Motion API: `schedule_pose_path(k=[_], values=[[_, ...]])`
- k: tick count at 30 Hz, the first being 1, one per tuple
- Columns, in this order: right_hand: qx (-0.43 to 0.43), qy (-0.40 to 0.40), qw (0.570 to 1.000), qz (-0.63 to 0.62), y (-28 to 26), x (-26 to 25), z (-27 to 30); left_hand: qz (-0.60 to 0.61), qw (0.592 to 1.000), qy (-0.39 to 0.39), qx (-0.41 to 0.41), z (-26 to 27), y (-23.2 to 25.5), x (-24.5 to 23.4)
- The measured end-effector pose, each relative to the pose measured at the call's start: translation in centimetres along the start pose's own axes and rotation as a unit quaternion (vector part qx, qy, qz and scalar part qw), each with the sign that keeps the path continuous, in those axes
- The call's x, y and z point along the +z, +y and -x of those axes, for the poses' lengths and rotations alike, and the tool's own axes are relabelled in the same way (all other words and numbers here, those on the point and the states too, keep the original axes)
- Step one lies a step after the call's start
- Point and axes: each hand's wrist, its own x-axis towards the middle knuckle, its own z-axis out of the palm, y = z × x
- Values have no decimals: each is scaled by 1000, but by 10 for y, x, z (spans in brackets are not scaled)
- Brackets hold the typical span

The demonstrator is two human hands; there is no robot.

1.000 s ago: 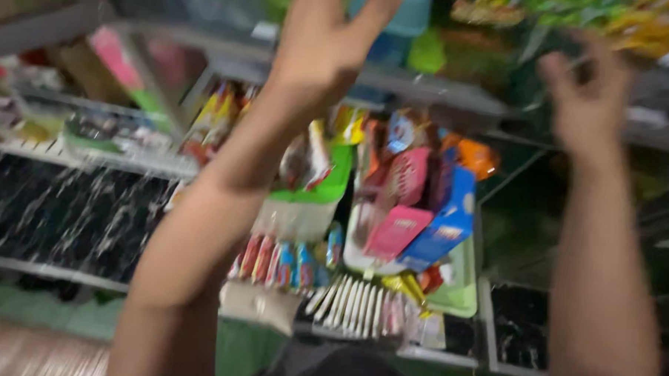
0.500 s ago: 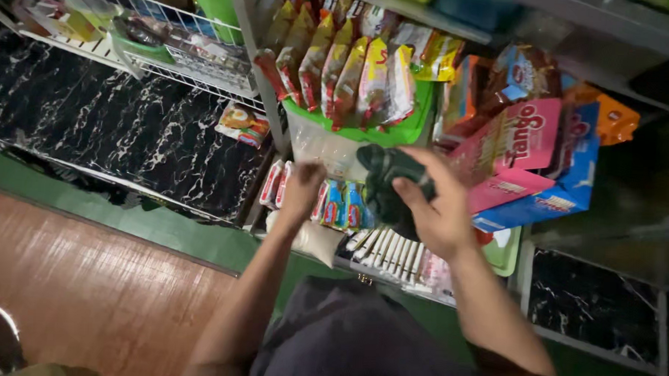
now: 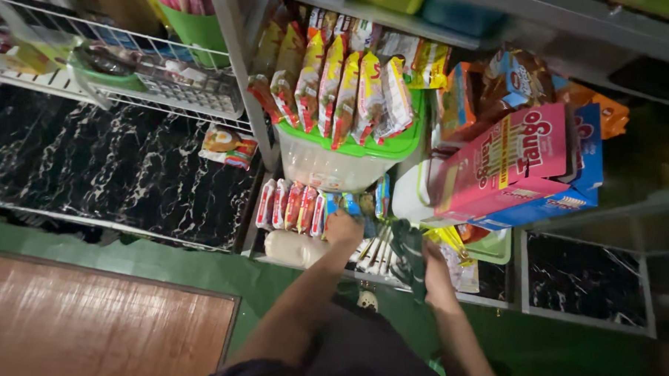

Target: The person repeatedly picks up small snack packets from a glass-fronted cupboard, wipes each with a green cloth, and places them back on the shelf. The person handles multiple packets one at a time, focusing on cleaning and repositioning them within the same shelf area.

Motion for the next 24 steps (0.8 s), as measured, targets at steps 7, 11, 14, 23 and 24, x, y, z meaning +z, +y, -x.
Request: schedule_pose_path(k=[7,11,14,23,24], values=[[81,-5,995,-63,24,-2,14,11,999,-51,-4,-28,-10,12],[12,40,998,40,10,23,27,356,921,-153,-20,-36,-53,19],[-16,30,999,-23,-9,65,29,453,884,-104,58,-31,-90,-17],[-424,38,779,460,-76,232,77,684,684,-220,129,52,-59,-135],[-465,41,759,455,-82,241,85,687,680,-228,118,57,-57,-146]])
